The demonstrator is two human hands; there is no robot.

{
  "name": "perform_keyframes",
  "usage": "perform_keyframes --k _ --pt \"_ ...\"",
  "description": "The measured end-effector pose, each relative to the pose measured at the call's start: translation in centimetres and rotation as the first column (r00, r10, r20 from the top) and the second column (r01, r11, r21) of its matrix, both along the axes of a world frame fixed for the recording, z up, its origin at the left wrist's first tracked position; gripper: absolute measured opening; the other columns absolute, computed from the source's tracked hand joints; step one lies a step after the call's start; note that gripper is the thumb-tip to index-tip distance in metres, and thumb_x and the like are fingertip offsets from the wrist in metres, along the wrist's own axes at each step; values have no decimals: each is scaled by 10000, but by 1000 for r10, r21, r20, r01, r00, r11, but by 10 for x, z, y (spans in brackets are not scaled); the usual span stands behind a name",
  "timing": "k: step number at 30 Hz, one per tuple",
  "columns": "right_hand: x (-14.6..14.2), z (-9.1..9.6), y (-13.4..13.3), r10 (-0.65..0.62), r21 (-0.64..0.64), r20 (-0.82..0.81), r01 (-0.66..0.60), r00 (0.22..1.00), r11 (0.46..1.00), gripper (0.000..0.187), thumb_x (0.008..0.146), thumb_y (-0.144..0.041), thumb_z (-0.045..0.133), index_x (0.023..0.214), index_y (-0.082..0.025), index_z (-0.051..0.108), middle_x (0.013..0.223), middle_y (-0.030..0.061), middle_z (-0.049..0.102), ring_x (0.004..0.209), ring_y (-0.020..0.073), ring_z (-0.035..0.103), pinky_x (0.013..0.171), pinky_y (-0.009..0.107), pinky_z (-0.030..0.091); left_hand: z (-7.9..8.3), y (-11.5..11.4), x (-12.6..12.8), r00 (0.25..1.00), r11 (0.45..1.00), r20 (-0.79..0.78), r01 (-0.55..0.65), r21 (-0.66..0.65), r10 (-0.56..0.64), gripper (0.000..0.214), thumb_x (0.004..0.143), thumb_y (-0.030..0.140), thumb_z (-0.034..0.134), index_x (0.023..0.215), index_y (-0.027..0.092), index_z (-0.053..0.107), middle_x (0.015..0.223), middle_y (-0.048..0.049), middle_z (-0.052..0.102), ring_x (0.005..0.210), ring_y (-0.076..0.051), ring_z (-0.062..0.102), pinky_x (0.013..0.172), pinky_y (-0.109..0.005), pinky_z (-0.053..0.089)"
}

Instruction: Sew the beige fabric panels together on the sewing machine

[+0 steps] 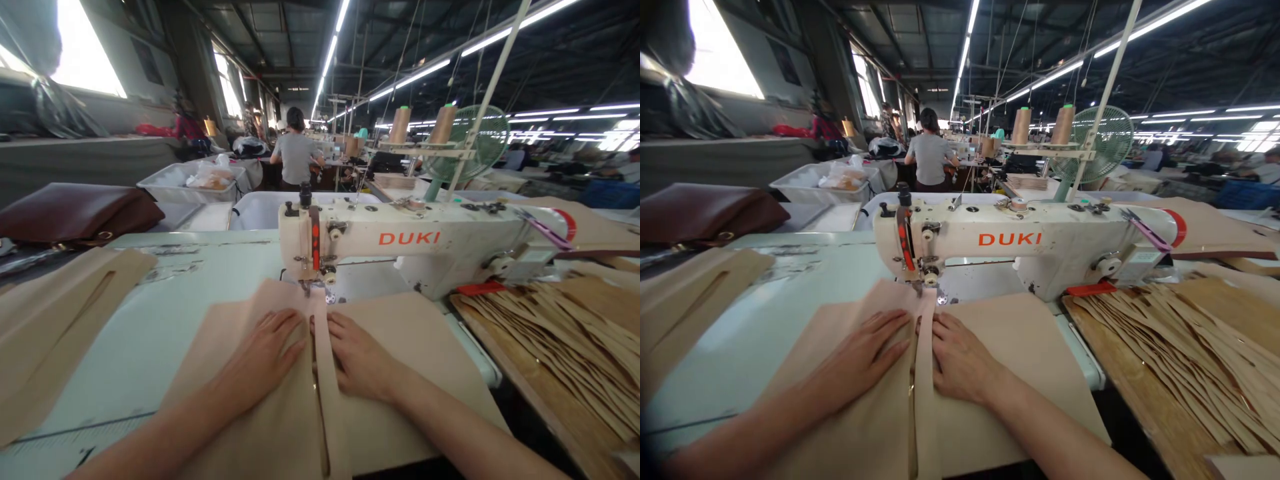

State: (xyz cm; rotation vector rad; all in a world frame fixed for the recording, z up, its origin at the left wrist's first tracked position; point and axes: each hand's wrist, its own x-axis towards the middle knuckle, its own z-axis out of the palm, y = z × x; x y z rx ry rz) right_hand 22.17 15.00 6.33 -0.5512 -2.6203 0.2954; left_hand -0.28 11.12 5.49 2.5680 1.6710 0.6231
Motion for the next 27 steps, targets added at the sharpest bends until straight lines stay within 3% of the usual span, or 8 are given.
perform_keyframes --k 4,17,27 --pt "1 1 -1 -13 12 27 12 1000 1000 331 838 -195 583 1167 -168 615 1275 106 571 1263 255 427 1161 418 311 -5 0 -2 1000 1000 3 3 -9 -2 461 993 417 445 1380 166 468 1406 -118 517 1323 -272 455 1175 -520 259" --pt "0 3 0 5 17 32 -5 999 1000 384 818 -165 580 1201 -161 608 1280 110 577 1294 256 416 1169 417 310 -2 7 -2 1000 1000 8 -6 7 6 416 996 421 444 1365 243 518 1383 -105 540 1298 -265 490 1162 -540 268" --pt "1 2 0 -7 24 37 6 999 1000 350 824 -173 596 1172 -158 623 1273 114 583 1283 255 432 1165 413 315 -2 6 -3 1000 1000 -12 -24 18 24 416 1000 422 441 1352 215 521 1380 -127 538 1301 -271 488 1148 -549 282"
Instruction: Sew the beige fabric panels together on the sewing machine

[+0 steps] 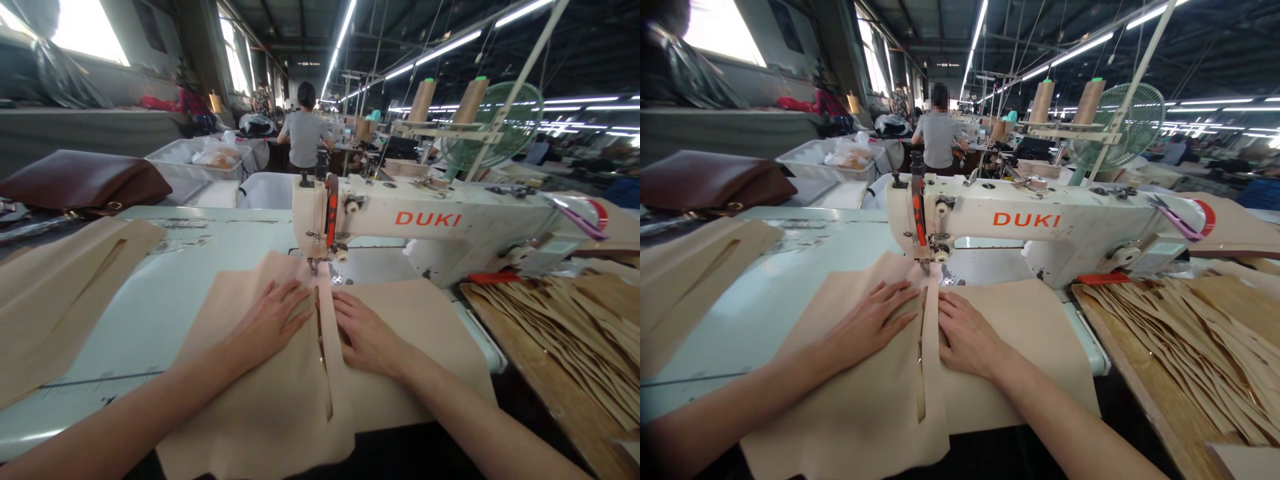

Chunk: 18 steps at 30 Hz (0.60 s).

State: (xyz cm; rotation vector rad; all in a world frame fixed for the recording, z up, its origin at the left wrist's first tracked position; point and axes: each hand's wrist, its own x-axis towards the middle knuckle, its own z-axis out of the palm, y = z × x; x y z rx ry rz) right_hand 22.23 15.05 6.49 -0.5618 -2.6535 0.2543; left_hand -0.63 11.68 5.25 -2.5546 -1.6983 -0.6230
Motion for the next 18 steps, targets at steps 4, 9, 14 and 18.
perform_keyframes --k 4,9,14,18 --pt "0 1 0 11 -6 -3 -11 1000 1000 297 859 -199 600 1151 -164 633 1243 111 600 1278 257 444 1156 427 326 -2 10 -1 1000 1000 15 -9 8 9 404 998 424 445 1332 206 511 1370 -115 546 1284 -254 502 1157 -517 276" --pt "0 2 0 17 -29 -23 -17 1000 999 301 893 -277 622 1180 -187 623 1265 108 594 1266 260 458 1131 447 354 -3 8 -1 1000 1000 24 4 13 -5 385 997 420 454 1322 221 506 1374 -104 539 1294 -239 490 1167 -497 259" --pt "0 2 0 32 -47 -36 -34 999 998 350 899 -302 625 1234 -206 604 1277 101 589 1253 261 471 1118 460 367 0 2 1 1000 1000 30 -3 1 3 387 997 408 465 1328 211 498 1373 -114 534 1288 -255 491 1154 -530 267" --pt "-1 3 0 54 -87 -39 -57 998 995 395 922 -289 598 1307 -211 563 1269 106 594 1268 260 463 1115 457 372 2 4 2 999 1000 39 -4 -10 4 395 996 413 471 1323 194 503 1341 -110 550 1243 -256 522 1144 -514 282"
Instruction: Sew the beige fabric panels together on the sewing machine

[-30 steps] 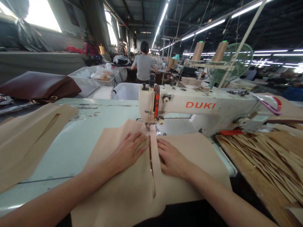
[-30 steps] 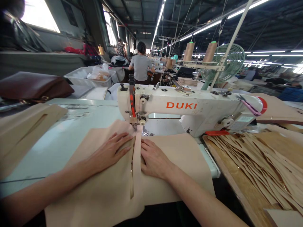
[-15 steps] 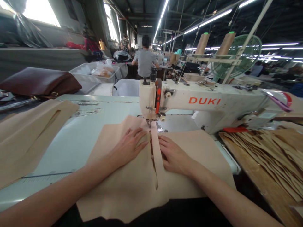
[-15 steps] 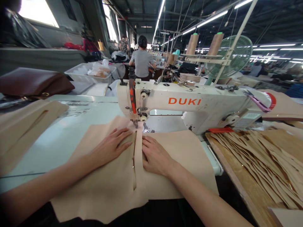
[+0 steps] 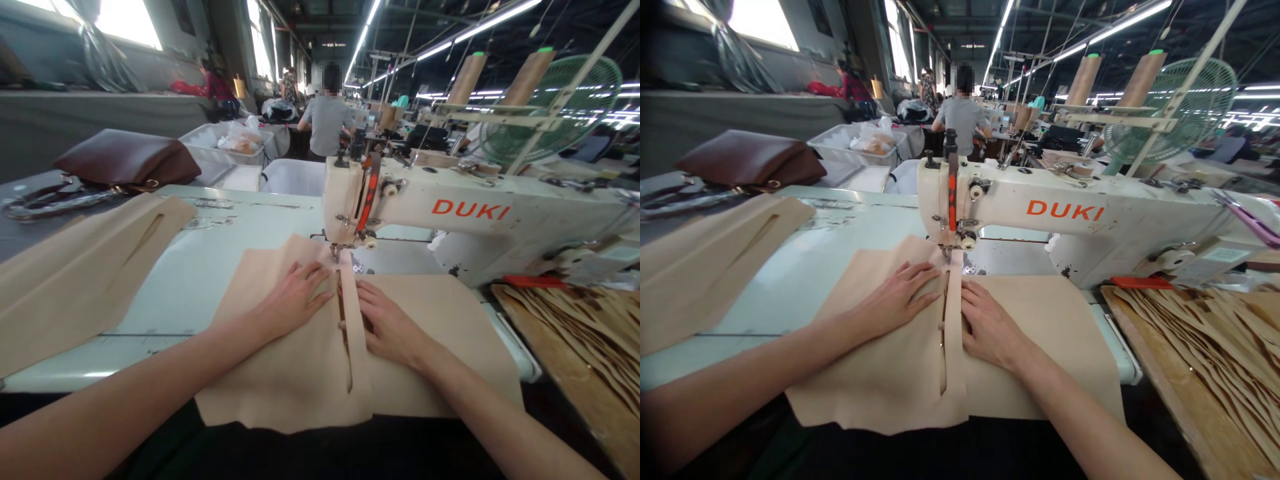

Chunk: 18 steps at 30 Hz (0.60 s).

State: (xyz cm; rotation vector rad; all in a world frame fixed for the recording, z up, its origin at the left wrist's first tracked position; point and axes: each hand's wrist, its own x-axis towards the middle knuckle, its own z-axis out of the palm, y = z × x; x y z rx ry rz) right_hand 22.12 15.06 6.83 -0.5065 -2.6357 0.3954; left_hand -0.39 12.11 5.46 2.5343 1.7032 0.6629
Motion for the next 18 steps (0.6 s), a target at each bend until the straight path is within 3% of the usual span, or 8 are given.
perform_keyframes --k 18 --pt "0 -1 0 11 0 -23 -11 1000 1000 469 912 -272 599 1371 -231 511 1297 103 582 1307 276 437 1124 479 369 -1 -3 -1 999 1000 50 12 19 -13 351 995 382 478 1303 216 493 1333 -101 558 1239 -247 529 1156 -502 264"
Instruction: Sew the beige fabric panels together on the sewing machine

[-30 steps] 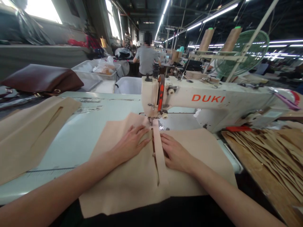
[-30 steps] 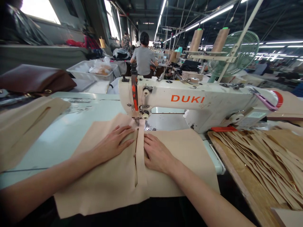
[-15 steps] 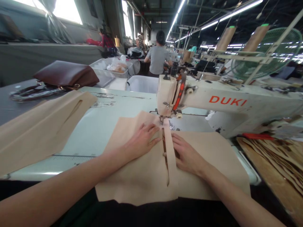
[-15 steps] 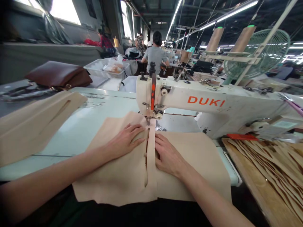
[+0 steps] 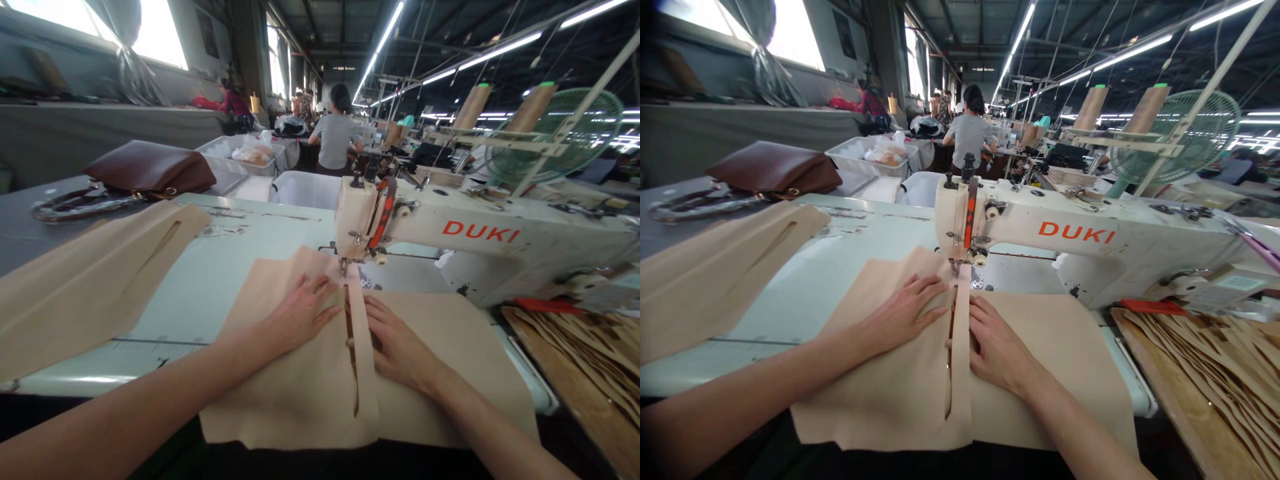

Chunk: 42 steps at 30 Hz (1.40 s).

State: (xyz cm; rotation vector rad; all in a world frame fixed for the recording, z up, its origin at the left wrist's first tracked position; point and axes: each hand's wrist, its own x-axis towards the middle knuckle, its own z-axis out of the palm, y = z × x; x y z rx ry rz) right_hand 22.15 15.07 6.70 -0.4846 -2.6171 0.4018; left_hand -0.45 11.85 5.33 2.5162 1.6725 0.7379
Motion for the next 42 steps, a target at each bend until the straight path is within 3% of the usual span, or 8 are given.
perform_keyframes --k 23,33,36,39,42 --pt "2 -4 0 -34 40 24 33 999 999 459 903 -309 607 1342 -196 537 1321 126 572 1318 271 444 1173 488 301 -2 -12 3 998 1000 -55 14 -24 -16 370 998 367 462 1338 235 526 1368 -126 544 1330 -275 449 1147 -569 281" --pt "1 0 -2 -36 -4 26 36 999 999 369 862 -152 540 1222 -187 613 1353 95 551 1307 251 445 1186 453 296 0 -15 4 995 999 -96 29 -31 -32 371 994 309 433 1343 229 528 1379 -137 500 1312 -305 452 1128 -618 282" --pt "4 3 4 -186 -73 -64 182 980 981 344 895 -105 450 1169 -195 637 1318 78 580 1269 203 492 1148 402 368 3 -17 5 993 998 -108 39 -51 -44 407 971 346 470 1360 229 501 1368 -122 502 1284 -305 467 1128 -621 288" --pt "5 6 9 -378 -79 -180 370 908 926 361 885 -68 409 1147 -171 636 1255 93 602 1211 191 529 1087 389 433 2 -18 3 990 995 -121 58 -85 -68 461 962 422 484 1386 241 458 1376 -101 502 1299 -296 448 1148 -619 259" --pt "1 4 10 -301 3 -100 303 948 953 340 913 -131 452 1220 -158 594 1274 94 592 1233 205 506 1118 422 392 -4 -19 0 987 995 -137 69 -68 -78 510 965 462 480 1424 254 404 1408 -89 486 1326 -283 432 1164 -619 228"
